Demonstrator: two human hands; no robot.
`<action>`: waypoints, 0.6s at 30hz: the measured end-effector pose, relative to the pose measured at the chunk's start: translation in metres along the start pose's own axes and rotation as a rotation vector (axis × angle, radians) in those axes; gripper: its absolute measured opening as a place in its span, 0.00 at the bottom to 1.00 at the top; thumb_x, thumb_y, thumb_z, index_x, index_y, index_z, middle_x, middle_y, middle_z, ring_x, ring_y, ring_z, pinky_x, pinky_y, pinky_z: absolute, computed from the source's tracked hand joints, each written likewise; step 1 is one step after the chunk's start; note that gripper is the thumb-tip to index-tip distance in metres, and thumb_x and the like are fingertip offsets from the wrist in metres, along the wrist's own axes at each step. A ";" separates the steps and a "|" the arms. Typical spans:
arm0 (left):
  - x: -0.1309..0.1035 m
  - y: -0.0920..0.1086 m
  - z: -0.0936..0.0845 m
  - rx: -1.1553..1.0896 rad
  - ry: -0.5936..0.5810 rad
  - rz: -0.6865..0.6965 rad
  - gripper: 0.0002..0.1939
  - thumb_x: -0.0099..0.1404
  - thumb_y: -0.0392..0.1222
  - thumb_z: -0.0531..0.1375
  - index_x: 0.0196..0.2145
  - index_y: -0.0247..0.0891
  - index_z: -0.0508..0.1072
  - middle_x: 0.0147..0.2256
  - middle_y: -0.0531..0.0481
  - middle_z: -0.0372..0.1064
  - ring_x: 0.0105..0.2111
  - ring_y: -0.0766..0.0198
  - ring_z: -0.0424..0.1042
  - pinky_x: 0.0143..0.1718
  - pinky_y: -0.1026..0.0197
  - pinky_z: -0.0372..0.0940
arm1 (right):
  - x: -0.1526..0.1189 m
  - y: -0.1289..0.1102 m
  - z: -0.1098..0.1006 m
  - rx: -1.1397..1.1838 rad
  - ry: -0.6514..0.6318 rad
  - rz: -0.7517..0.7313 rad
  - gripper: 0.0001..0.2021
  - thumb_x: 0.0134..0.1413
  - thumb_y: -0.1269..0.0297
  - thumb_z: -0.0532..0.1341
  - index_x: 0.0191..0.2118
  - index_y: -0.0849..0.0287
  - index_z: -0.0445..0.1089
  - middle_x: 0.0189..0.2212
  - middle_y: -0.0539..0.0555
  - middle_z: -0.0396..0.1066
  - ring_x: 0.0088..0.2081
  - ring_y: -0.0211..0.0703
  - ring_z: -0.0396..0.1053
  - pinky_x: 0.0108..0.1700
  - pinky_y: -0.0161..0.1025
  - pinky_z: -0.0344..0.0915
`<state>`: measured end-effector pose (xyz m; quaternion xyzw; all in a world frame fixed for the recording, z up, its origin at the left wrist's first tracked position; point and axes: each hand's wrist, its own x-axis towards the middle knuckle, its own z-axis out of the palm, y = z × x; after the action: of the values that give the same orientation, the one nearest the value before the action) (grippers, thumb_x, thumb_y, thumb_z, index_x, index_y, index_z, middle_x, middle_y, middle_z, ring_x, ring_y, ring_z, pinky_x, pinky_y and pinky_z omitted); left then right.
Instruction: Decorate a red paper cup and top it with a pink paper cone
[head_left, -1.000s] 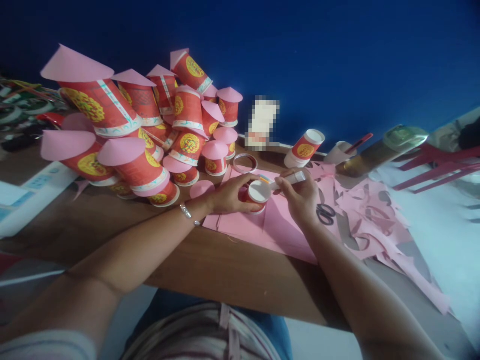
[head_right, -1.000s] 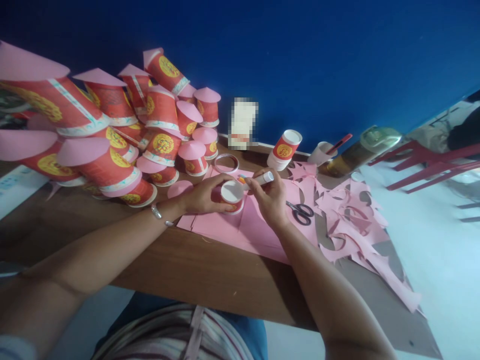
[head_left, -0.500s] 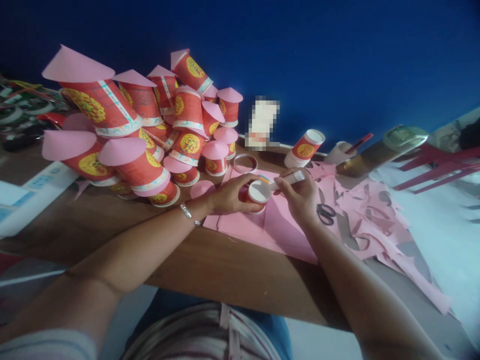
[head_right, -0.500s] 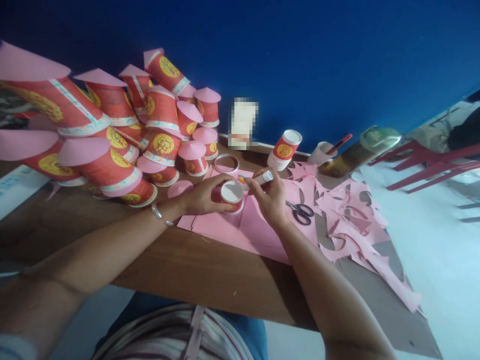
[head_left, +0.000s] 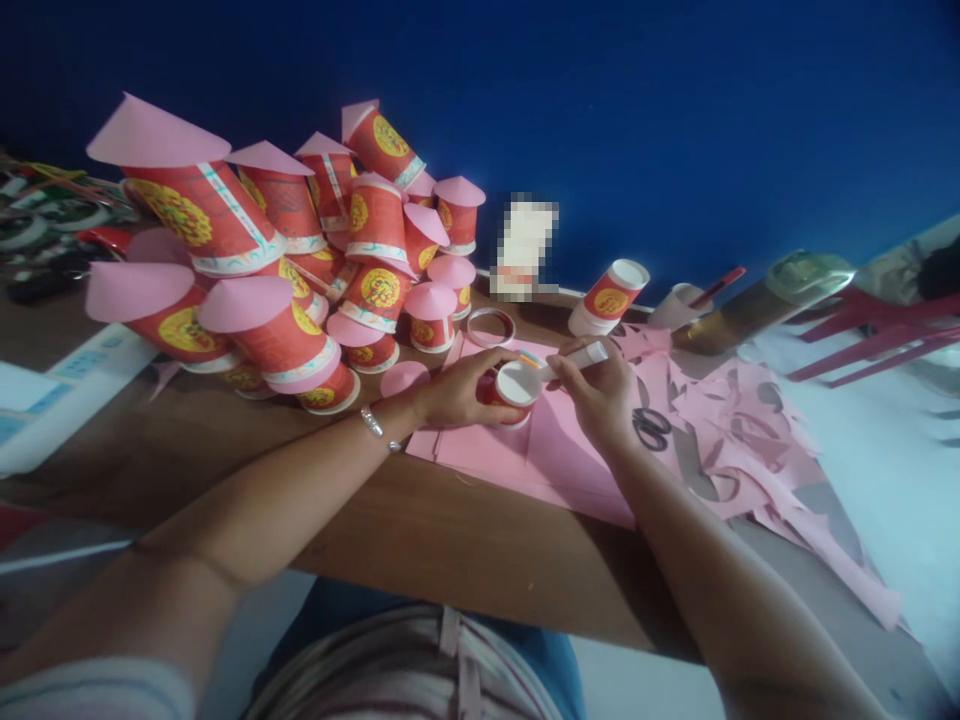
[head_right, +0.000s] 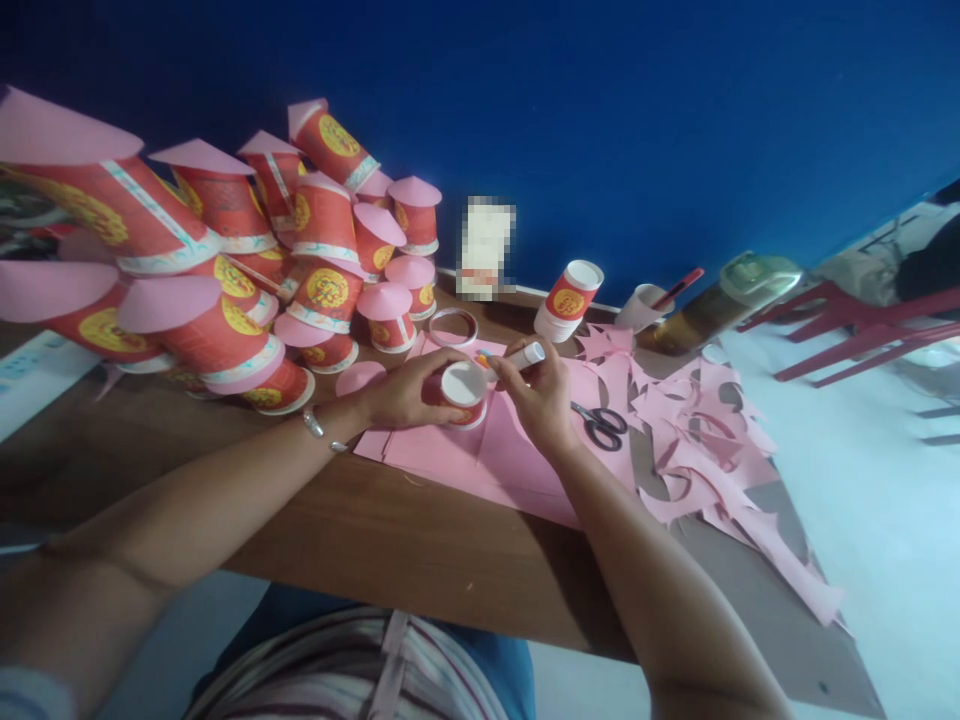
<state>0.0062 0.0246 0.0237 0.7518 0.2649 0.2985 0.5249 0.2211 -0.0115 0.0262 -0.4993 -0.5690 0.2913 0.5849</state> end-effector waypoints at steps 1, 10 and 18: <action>0.000 0.000 0.000 -0.003 0.001 0.001 0.30 0.59 0.44 0.75 0.56 0.38 0.71 0.53 0.39 0.78 0.53 0.50 0.79 0.55 0.48 0.73 | 0.000 0.001 0.000 -0.001 0.000 -0.005 0.20 0.54 0.47 0.75 0.33 0.54 0.69 0.24 0.45 0.73 0.22 0.38 0.73 0.24 0.35 0.68; 0.000 -0.004 0.000 -0.033 -0.017 0.014 0.30 0.59 0.42 0.75 0.56 0.39 0.72 0.54 0.39 0.78 0.53 0.51 0.79 0.56 0.47 0.72 | -0.001 0.006 0.000 -0.024 -0.012 -0.031 0.19 0.54 0.49 0.75 0.33 0.54 0.68 0.29 0.46 0.74 0.24 0.37 0.72 0.26 0.36 0.71; 0.003 -0.006 -0.005 0.106 0.013 0.150 0.29 0.58 0.40 0.73 0.56 0.40 0.73 0.58 0.38 0.74 0.61 0.45 0.72 0.66 0.38 0.64 | 0.006 0.011 -0.001 0.175 0.018 0.156 0.21 0.51 0.46 0.76 0.32 0.54 0.68 0.22 0.45 0.73 0.21 0.37 0.70 0.26 0.37 0.72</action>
<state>0.0040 0.0315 0.0197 0.7942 0.2265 0.3274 0.4590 0.2254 -0.0030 0.0182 -0.4914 -0.4956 0.3800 0.6071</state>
